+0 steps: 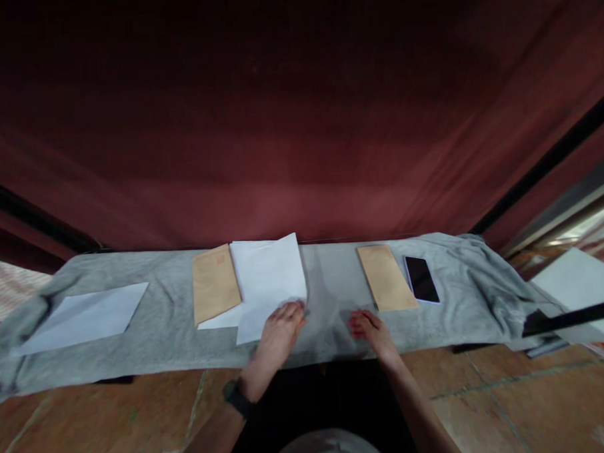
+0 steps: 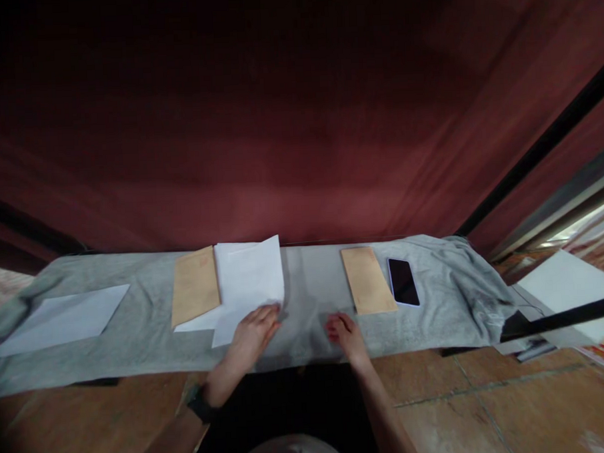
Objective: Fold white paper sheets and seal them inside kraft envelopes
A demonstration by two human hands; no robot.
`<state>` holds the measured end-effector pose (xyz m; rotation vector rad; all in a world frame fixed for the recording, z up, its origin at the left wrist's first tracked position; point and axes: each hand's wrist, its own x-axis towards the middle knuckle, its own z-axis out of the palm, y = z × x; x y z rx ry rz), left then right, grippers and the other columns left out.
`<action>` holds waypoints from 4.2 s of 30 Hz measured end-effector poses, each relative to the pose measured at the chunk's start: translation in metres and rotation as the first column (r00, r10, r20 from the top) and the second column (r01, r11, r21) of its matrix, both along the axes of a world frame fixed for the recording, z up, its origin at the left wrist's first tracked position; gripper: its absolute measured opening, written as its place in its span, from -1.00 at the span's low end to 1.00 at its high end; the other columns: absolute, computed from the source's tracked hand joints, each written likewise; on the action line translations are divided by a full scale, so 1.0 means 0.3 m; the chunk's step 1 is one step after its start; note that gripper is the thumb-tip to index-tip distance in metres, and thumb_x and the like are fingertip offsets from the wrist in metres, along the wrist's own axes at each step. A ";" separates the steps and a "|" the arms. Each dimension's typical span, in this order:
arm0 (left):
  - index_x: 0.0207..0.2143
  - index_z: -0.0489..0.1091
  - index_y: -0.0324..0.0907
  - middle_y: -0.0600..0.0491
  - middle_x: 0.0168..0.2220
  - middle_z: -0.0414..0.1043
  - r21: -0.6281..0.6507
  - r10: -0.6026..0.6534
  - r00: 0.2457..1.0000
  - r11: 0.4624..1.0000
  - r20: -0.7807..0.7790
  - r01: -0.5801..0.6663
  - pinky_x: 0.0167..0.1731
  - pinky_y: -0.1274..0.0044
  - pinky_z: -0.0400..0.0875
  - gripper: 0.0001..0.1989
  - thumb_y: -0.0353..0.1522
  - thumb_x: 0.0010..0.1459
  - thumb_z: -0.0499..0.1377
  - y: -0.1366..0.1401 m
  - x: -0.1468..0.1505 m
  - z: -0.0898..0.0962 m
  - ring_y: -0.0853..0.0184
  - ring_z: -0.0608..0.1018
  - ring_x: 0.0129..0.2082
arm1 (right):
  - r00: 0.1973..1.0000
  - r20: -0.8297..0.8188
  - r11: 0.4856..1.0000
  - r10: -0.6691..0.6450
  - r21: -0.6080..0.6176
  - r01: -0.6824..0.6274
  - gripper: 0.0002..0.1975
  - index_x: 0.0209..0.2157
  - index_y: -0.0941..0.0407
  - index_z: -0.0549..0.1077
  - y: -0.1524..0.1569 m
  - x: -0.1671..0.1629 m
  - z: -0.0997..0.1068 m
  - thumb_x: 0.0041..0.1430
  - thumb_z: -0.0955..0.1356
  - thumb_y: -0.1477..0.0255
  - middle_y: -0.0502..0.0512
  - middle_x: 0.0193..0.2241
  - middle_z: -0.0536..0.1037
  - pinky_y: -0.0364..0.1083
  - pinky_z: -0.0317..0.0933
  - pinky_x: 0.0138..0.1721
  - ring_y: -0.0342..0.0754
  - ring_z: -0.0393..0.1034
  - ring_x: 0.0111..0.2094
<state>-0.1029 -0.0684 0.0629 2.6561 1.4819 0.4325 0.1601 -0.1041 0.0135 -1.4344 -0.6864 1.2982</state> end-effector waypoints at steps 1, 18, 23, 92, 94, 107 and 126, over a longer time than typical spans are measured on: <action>0.02 0.41 -0.16 -0.07 0.00 0.53 0.002 -0.025 1.000 1.000 -0.005 0.025 0.05 0.35 0.43 -0.74 -0.38 0.32 0.07 -0.023 0.050 -0.011 0.19 0.54 0.01 | 0.997 -0.044 0.998 0.057 -0.016 -0.058 -0.60 -0.37 0.09 0.52 0.004 -0.035 0.011 -0.09 0.46 0.05 0.08 -0.47 0.62 -0.11 0.38 -0.47 -0.06 0.47 -0.53; 0.23 0.27 -0.14 -0.14 0.29 0.27 0.088 -0.006 0.997 0.996 0.078 -0.001 0.22 0.18 0.29 -0.54 -0.18 0.35 0.06 -0.135 0.211 -0.172 0.09 0.32 0.29 | 0.959 0.284 0.998 0.021 0.050 -0.036 -0.73 -0.53 0.09 0.47 0.062 -0.011 -0.016 -0.16 0.35 0.16 -0.01 -0.59 0.51 -0.14 0.22 -0.47 -0.05 0.36 -0.49; 0.27 0.24 -0.23 -0.23 0.32 0.18 0.112 0.092 0.996 0.990 -0.005 -0.091 0.27 0.16 0.20 -0.43 -0.12 0.32 0.08 -0.095 0.146 -0.223 0.04 0.25 0.33 | 0.954 0.296 0.998 -0.038 0.058 0.022 -0.71 -0.49 0.09 0.47 0.081 -0.042 -0.037 -0.16 0.36 0.16 0.02 -0.54 0.56 -0.14 0.27 -0.40 -0.03 0.40 -0.44; 0.35 0.06 -0.43 -0.23 0.39 0.02 0.012 0.342 0.940 0.940 0.000 -0.342 0.35 0.24 0.02 -0.38 -0.20 0.39 -0.13 0.108 0.117 -0.245 0.10 0.06 0.41 | -0.014 0.994 0.940 -0.113 0.102 -0.327 -0.38 0.34 0.34 0.12 0.149 -0.088 -0.123 0.45 0.07 0.21 0.42 0.31 0.22 0.19 0.01 0.27 0.21 0.14 0.30; 0.34 0.07 -0.44 -0.23 0.39 0.02 0.013 0.343 0.939 0.939 0.006 -0.343 0.35 0.23 0.02 -0.38 -0.20 0.39 -0.12 0.108 0.118 -0.247 0.10 0.05 0.41 | -0.025 0.993 0.942 -0.119 0.104 -0.320 -0.39 0.34 0.34 0.13 0.136 -0.075 -0.128 0.45 0.08 0.21 0.43 0.31 0.22 0.19 0.02 0.27 0.21 0.14 0.30; 0.32 0.13 -0.43 -0.23 0.35 0.11 0.025 0.342 0.940 0.939 0.003 -0.342 0.34 0.25 0.07 -0.43 -0.30 0.37 -0.14 0.097 0.104 -0.241 0.13 0.12 0.39 | 0.024 0.987 0.944 -0.161 0.161 -0.289 -0.40 0.34 0.30 0.13 0.025 -0.027 -0.154 0.44 0.12 0.20 0.40 0.30 0.24 0.19 0.03 0.29 0.20 0.14 0.31; 0.35 0.08 -0.35 -0.16 0.37 0.10 -0.041 0.132 0.991 0.990 -0.007 -0.132 0.36 0.24 0.01 -0.45 -0.35 0.37 -0.15 0.157 0.277 -0.184 0.18 0.08 0.40 | 0.285 0.956 0.866 -0.068 0.198 -0.459 -0.48 0.30 0.18 0.24 0.163 -0.117 -0.058 0.46 0.05 0.29 0.23 0.28 0.32 0.15 0.11 0.30 0.02 0.13 0.32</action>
